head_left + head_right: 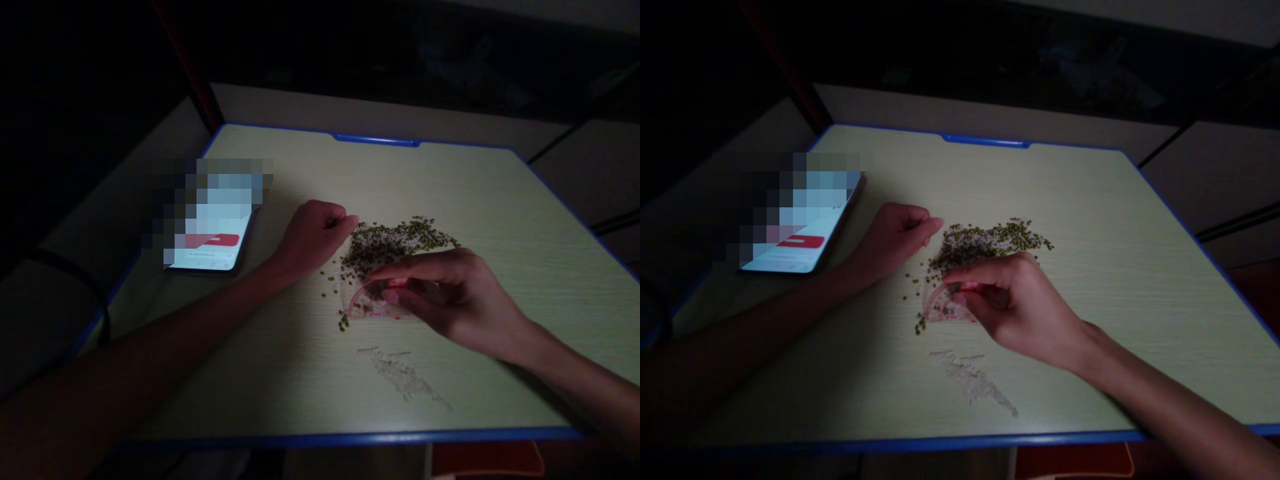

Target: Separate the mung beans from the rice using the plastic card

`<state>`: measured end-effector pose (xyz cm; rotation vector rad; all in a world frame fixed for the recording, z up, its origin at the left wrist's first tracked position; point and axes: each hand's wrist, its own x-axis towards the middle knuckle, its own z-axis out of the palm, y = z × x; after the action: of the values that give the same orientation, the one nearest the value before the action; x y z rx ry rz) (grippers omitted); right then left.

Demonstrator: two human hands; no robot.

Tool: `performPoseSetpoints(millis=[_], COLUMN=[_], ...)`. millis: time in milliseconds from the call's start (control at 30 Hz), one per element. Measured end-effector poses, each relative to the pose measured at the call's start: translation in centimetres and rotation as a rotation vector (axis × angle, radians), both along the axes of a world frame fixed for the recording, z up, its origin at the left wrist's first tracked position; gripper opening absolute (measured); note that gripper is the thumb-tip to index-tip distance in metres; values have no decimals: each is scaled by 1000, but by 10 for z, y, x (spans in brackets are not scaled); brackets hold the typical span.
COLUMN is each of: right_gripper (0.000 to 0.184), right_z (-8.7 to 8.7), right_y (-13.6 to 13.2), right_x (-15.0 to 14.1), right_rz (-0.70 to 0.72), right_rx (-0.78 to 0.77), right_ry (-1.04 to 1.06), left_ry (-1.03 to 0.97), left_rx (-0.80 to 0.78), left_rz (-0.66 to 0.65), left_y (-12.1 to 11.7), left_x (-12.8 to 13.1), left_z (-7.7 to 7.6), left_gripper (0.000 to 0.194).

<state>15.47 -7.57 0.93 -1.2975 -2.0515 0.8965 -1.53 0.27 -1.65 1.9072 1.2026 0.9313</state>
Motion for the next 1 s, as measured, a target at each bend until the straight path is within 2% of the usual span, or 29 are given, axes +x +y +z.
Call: performPoseSetpoints(millis=[400,567,833,1000], right_gripper=[20,19,18,20], right_z=[-11,-14,-12,-13], right_y=[-4,-5,-4,-6], right_x=[4,3,1,-3], right_rz=[-68,-53,-11,-2], right_rx=[-73,-80,-18,-43], right_ry=[94,138,74,97], left_ry=[21,30,10,11], left_rx=[24,21,22,13], left_rz=[-3,-5,-8,-3], left_y=[0,0,0,0], left_x=[0,0,1,1], left_z=[-1,-1,-1,0], left_gripper=[37,37,38,37])
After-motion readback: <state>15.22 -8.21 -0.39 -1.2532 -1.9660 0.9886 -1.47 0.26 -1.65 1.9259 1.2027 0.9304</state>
